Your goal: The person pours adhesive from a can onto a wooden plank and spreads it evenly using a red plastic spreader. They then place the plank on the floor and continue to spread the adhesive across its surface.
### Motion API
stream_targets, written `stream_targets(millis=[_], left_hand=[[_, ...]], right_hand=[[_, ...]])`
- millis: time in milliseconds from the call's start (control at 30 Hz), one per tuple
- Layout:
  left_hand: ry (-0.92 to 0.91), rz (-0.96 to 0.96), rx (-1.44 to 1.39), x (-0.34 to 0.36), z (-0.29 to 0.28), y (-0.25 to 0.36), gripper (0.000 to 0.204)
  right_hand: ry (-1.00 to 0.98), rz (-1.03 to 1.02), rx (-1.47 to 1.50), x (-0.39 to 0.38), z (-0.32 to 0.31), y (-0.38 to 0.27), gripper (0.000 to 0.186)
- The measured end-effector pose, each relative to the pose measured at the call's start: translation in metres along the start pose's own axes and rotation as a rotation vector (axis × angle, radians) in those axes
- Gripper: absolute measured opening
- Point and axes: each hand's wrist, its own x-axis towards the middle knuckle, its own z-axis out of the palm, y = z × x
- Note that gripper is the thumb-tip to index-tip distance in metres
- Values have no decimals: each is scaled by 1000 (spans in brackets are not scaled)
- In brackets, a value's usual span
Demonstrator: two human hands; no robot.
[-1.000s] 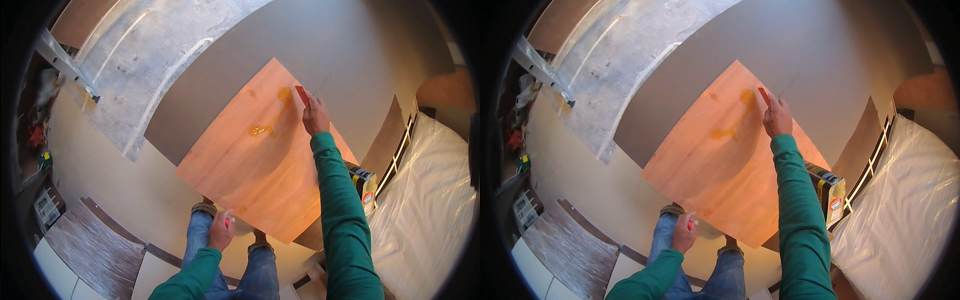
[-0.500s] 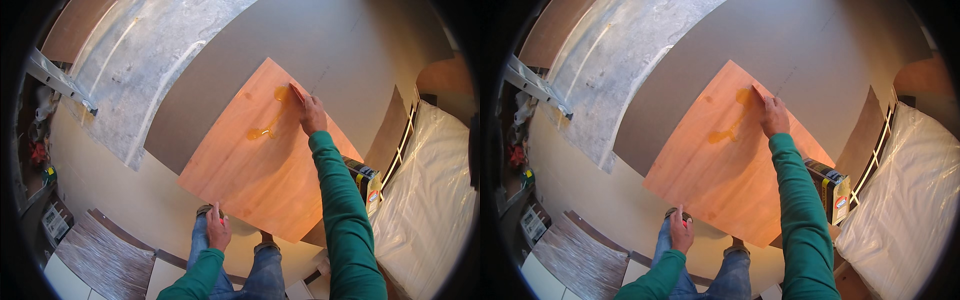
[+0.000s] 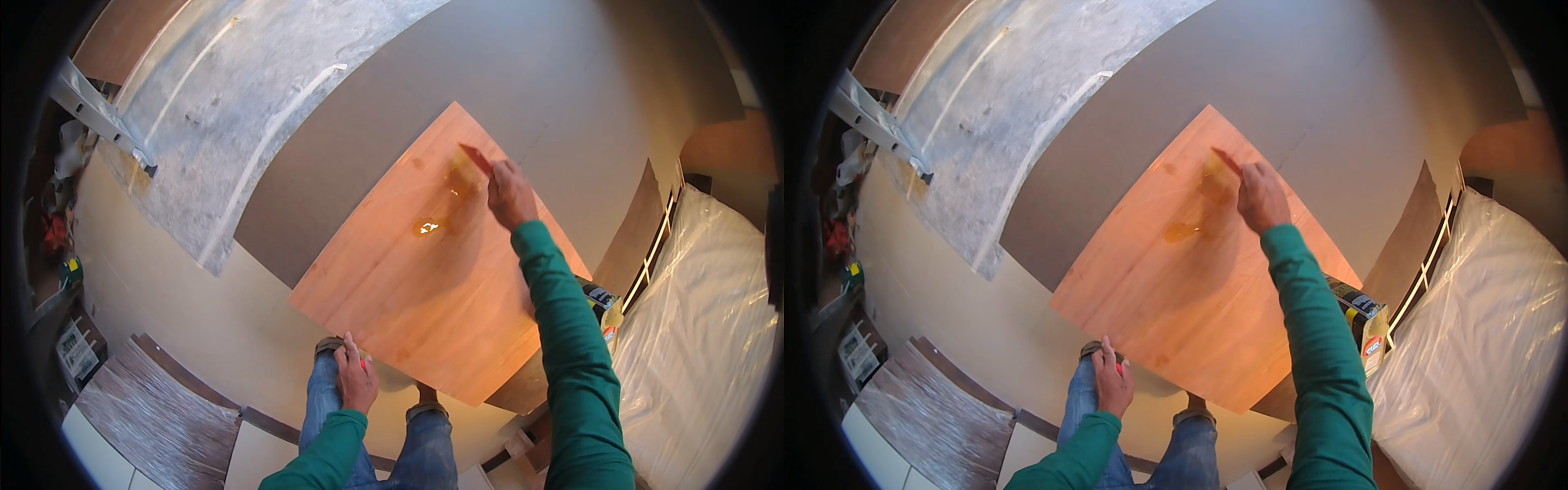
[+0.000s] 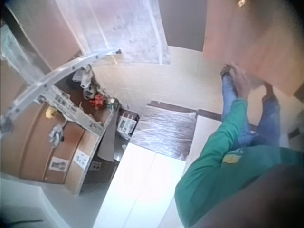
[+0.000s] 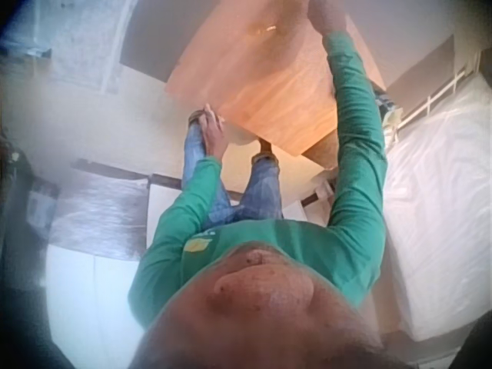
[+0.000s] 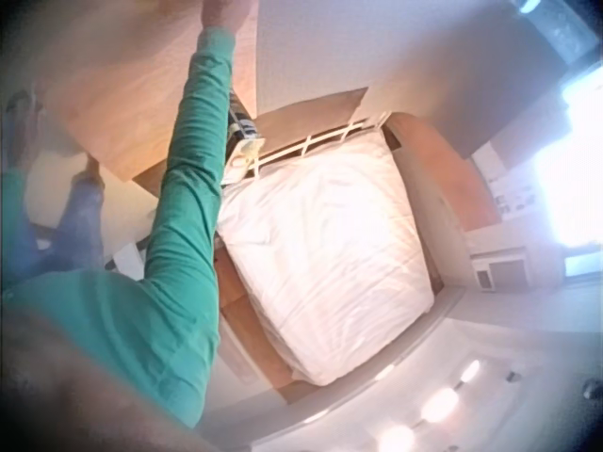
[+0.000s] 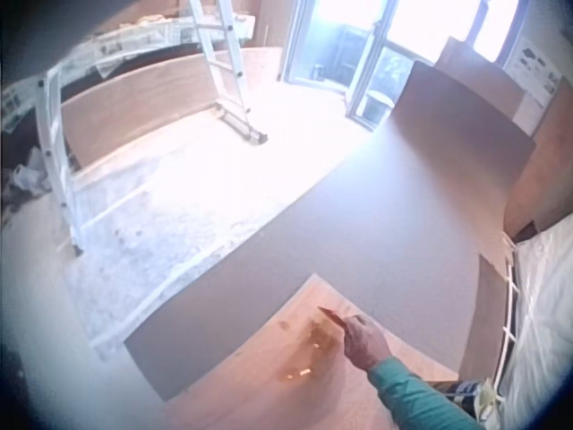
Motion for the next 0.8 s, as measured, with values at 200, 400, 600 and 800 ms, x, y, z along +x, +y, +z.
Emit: stream_targets(millis=[200, 400, 600, 800], left_hand=[[9, -6, -50, 4, 4, -3, 70], [-1, -30, -76, 8, 2, -2, 68], [0, -55, -110, 10, -2, 4, 66], [-10, -13, -60, 10, -1, -3, 67]], right_hand=[[16, 3, -109, 57, 14, 24, 21], [38, -84, -191, 46, 24, 23, 25], [-132, -59, -85, -10, 12, -8, 26], [1, 204, 4, -40, 2, -11, 22]])
